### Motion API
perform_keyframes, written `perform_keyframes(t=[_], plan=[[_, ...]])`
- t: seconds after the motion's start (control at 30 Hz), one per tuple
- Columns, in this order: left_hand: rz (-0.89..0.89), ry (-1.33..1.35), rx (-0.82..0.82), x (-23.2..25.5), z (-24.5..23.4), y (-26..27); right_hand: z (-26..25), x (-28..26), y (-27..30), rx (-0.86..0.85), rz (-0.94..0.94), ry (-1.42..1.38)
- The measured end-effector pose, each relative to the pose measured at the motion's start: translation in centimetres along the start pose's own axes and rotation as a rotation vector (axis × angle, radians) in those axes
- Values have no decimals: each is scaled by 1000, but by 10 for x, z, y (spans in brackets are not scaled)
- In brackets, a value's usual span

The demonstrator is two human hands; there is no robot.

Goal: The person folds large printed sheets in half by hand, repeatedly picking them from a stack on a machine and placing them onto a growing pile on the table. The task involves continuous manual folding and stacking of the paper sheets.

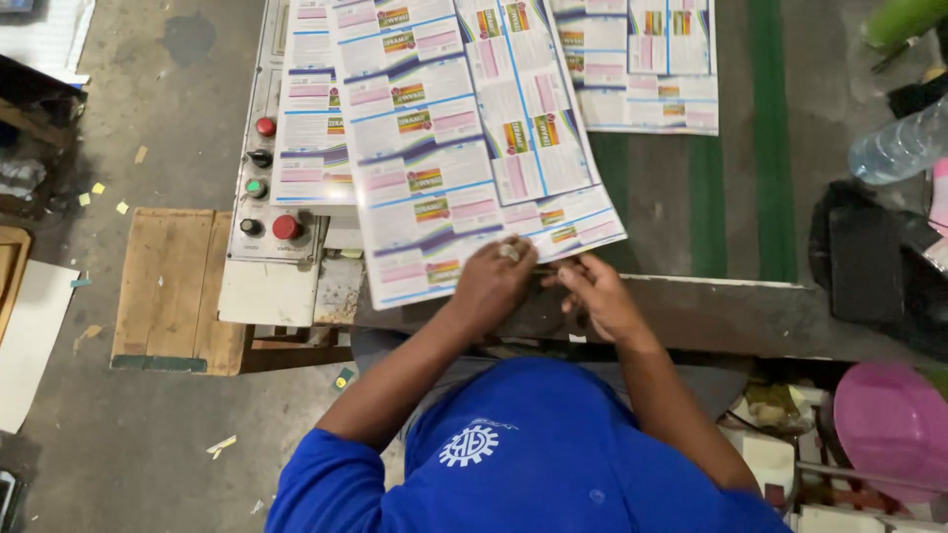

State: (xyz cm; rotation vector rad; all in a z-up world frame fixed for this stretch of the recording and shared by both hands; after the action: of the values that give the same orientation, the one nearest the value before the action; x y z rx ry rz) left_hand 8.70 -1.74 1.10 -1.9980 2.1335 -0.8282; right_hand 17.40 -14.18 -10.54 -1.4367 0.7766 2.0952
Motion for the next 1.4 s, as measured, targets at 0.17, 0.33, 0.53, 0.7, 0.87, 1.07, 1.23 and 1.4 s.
perform_keyframes(t=[0.17, 0.33, 0.53, 0.7, 0.87, 1.07, 1.23, 1.4], plan=[[35, 91, -52, 24, -7, -13, -31, 7, 5, 154, -17, -118], [2, 87, -38, -21, -24, -15, -90, -5, 36, 331, -85, -138], [-196, -88, -19, -116, -37, 0, -157, -6, 84, 509, -140, -109], [-266, -247, -3, -162, -47, -3, -195, -6, 110, 634, -166, -8], [-278, -311, -57, -179, -36, -2, -203, -1, 99, 629, -151, 34], [-236, -330, -144, -190, -42, -13, -203, 0, 50, 602, -111, 79], [-198, -268, -216, -194, -58, -26, -197, -15, -9, 566, -108, 127], [-292, -248, -322, -210, -47, -24, -210, -33, -78, 548, -118, 146]])
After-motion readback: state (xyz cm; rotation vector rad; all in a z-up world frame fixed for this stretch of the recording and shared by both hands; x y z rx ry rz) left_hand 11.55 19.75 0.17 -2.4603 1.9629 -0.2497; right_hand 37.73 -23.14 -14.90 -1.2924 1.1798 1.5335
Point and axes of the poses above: each hand's wrist, its own y-axis away from the middle knuckle, its own z-axis out of the palm, x = y × z, the point moved 10 cm from there along -y, towards the middle knuckle, and after that the axes turned 5 degrees about -z, right-handed, at the moved point
